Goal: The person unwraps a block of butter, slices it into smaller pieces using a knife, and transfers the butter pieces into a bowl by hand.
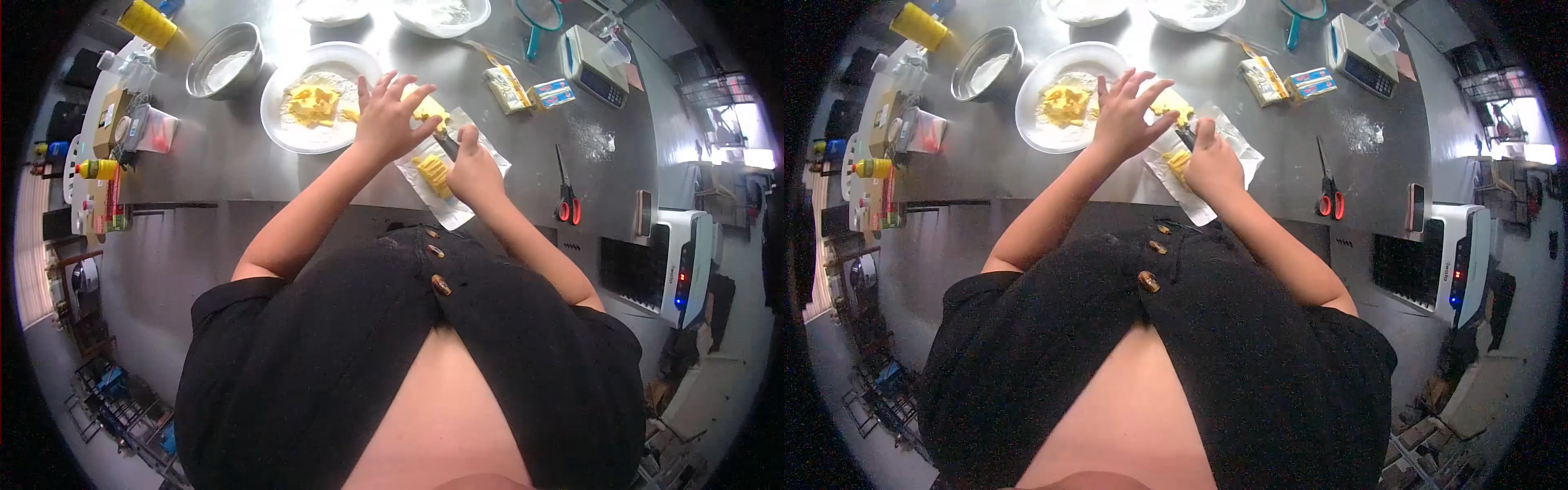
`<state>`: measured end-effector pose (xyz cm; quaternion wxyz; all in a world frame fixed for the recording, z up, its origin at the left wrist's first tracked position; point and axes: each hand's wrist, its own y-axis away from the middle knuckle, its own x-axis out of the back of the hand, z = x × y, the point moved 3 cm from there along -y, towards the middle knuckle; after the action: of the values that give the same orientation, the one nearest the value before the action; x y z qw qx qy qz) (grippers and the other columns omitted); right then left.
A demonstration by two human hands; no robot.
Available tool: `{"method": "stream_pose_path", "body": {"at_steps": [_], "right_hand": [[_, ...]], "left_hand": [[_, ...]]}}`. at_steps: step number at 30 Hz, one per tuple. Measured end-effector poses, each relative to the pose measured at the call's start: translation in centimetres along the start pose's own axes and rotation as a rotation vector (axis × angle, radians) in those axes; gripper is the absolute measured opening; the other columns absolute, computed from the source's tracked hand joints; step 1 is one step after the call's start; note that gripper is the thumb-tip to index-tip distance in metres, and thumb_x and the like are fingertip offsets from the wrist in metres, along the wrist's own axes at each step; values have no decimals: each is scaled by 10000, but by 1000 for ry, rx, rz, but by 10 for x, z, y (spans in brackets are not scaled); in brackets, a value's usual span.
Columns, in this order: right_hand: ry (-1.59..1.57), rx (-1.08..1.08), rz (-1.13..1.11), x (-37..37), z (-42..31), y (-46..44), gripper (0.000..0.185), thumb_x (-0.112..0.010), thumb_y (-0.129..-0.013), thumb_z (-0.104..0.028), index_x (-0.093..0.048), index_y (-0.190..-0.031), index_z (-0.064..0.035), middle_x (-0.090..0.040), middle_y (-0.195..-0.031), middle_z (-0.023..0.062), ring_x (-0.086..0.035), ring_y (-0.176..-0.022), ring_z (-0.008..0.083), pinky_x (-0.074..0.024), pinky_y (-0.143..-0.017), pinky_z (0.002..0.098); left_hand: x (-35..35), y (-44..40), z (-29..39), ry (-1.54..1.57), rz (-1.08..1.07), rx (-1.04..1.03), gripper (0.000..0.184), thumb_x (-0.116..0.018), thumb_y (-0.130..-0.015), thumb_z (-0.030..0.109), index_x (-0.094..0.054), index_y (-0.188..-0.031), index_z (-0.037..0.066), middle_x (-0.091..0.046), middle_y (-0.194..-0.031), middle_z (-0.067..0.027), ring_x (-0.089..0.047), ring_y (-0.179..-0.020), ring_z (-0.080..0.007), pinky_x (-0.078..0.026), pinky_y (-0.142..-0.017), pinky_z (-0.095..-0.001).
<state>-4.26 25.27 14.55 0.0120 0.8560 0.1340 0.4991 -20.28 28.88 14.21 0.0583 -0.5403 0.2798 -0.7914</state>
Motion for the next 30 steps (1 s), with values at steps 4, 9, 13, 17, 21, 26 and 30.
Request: {"method": "stream_pose_path", "body": {"at_steps": [4,9,13,17,21,26,30], "right_hand": [[-76,-55,90,-12,12,11,406,-504,-771,-19,-282,-1105,-77,-551,-1026,264,-560,-946,473,-425,-768,533],[-100,48,259,-2,-5,11,366,-527,-790,-48,-307,-1080,-79,-577,-988,222,-562,-912,455,-423,-750,554],[-51,121,192,-1,-36,-5,420,-517,-747,-13,-291,-1090,-100,-576,-889,219,-569,-864,464,-405,-716,554],[-8,139,112,-5,-59,-12,422,-524,-760,-27,-309,-1115,-105,-582,-879,219,-581,-858,446,-418,-716,553],[17,137,68,-6,-64,-13,416,-514,-772,-37,-309,-1126,-113,-585,-883,227,-581,-852,448,-423,-714,550],[86,31,-43,17,-40,9,399,-501,-774,-48,-323,-1126,-112,-595,-900,238,-585,-865,452,-434,-727,541],[-53,-104,6,28,35,27,485,-452,-760,-56,-325,-1213,-175,-609,-886,228,-595,-879,454,-450,-775,501]], "left_hand": [[-6,0,1,71,-16,4,559,-662,-776,513,-575,-1244,221,-537,-1263,-113,-405,-1287,-347,-144,-1081,-623],[-2,-10,13,117,-7,-62,495,-664,-782,487,-588,-1211,253,-519,-1280,-101,-425,-1273,-331,-170,-1076,-619],[0,-17,-15,71,33,-26,260,-657,-804,406,-687,-1013,255,-596,-1186,-22,-467,-1235,-298,-206,-1050,-632],[8,-11,-50,121,39,-3,152,-669,-788,354,-729,-866,237,-676,-1008,11,-561,-1110,-293,-322,-948,-638],[0,-11,-95,163,92,-41,153,-683,-793,289,-735,-871,169,-694,-975,-34,-608,-1038,-263,-430,-903,-463],[-17,-12,-155,277,54,118,192,-649,-849,283,-740,-896,120,-696,-985,-84,-621,-990,-279,-439,-914,-389],[-25,-4,-180,96,-55,270,234,-634,-842,322,-714,-981,151,-669,-1077,-78,-588,-1030,-275,-401,-938,-460]]}}
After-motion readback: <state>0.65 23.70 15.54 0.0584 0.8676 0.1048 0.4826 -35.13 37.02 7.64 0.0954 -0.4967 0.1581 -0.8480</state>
